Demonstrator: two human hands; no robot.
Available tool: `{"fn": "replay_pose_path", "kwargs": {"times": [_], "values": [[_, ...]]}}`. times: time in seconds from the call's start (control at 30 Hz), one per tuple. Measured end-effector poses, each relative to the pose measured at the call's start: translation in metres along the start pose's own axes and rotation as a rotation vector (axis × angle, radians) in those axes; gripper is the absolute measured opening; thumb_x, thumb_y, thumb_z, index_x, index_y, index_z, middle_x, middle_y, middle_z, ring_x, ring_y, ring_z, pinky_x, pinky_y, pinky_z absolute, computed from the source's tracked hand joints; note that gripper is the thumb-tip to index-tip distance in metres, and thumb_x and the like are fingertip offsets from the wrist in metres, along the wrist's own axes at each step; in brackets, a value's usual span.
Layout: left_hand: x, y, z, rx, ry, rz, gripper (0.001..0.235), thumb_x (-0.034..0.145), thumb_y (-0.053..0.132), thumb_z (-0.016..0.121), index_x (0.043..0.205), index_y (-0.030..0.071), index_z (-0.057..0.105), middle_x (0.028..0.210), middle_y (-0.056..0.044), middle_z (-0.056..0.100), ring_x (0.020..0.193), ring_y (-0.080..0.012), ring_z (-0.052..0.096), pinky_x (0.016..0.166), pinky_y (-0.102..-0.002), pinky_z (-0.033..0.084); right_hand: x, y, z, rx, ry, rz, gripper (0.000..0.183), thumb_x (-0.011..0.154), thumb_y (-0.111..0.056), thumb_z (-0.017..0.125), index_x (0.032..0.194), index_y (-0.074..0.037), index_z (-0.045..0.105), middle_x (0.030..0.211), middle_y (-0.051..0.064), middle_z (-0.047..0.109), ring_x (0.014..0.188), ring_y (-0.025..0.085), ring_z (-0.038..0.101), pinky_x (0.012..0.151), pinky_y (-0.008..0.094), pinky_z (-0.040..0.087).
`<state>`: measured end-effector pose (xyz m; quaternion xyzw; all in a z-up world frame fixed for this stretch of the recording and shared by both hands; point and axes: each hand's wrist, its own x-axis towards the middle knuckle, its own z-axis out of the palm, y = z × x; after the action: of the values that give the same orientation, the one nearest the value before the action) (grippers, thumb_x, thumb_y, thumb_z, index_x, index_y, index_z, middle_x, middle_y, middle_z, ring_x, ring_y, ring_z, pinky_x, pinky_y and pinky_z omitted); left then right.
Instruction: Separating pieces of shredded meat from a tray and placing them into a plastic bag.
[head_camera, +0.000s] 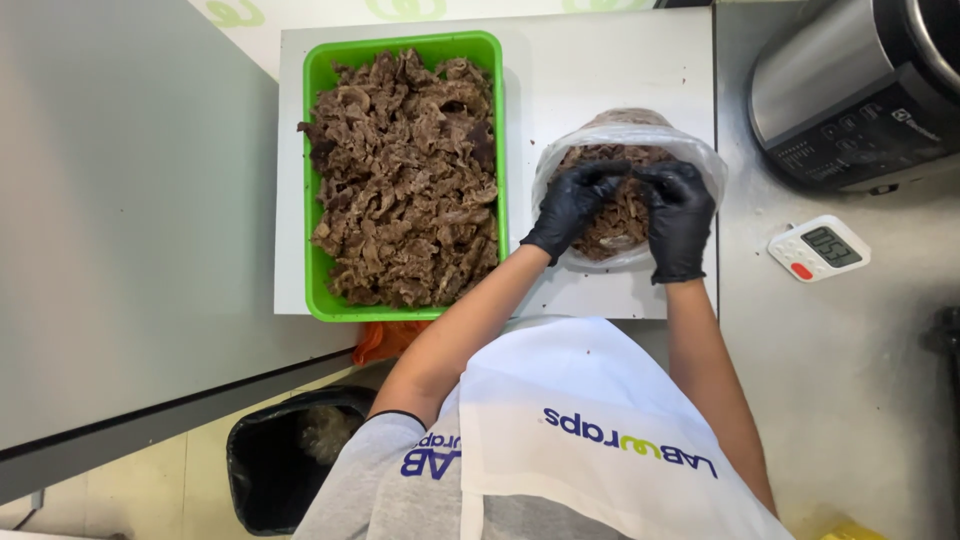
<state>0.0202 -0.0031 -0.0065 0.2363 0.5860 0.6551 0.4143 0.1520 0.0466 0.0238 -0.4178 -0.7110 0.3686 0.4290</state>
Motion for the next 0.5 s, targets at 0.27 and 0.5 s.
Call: {"fn": "replay_pose_path", "kwargs": {"times": [0.27, 0.5], "values": [[0.018, -0.024, -0.008, 0.487, -0.102, 0.047, 0.024, 0.079, 0.032, 0.087, 0.101, 0.023, 0.081, 0.098, -0.003, 0.08, 0.104, -0.0249, 0.074, 0.098, -0.039, 0.057, 0.003, 0.018, 0.005, -0.143, -0.021, 0.117, 0.019, 0.09, -0.005, 0.086, 0.098, -0.019, 0.077, 0.09, 0.002, 0.076, 0.098, 0.026, 0.075, 0.09, 0.038, 0.056], [0.029, -0.026, -0.005, 0.409, 0.102, -0.036, 0.023, 0.084, 0.037, 0.08, 0.1, 0.021, 0.08, 0.096, -0.002, 0.08, 0.107, -0.0254, 0.073, 0.097, -0.04, 0.057, -0.008, -0.007, -0.001, -0.077, -0.024, 0.157, 0.017, 0.092, -0.005, 0.08, 0.101, -0.018, 0.075, 0.095, 0.002, 0.076, 0.103, 0.024, 0.073, 0.096, 0.043, 0.055]]}}
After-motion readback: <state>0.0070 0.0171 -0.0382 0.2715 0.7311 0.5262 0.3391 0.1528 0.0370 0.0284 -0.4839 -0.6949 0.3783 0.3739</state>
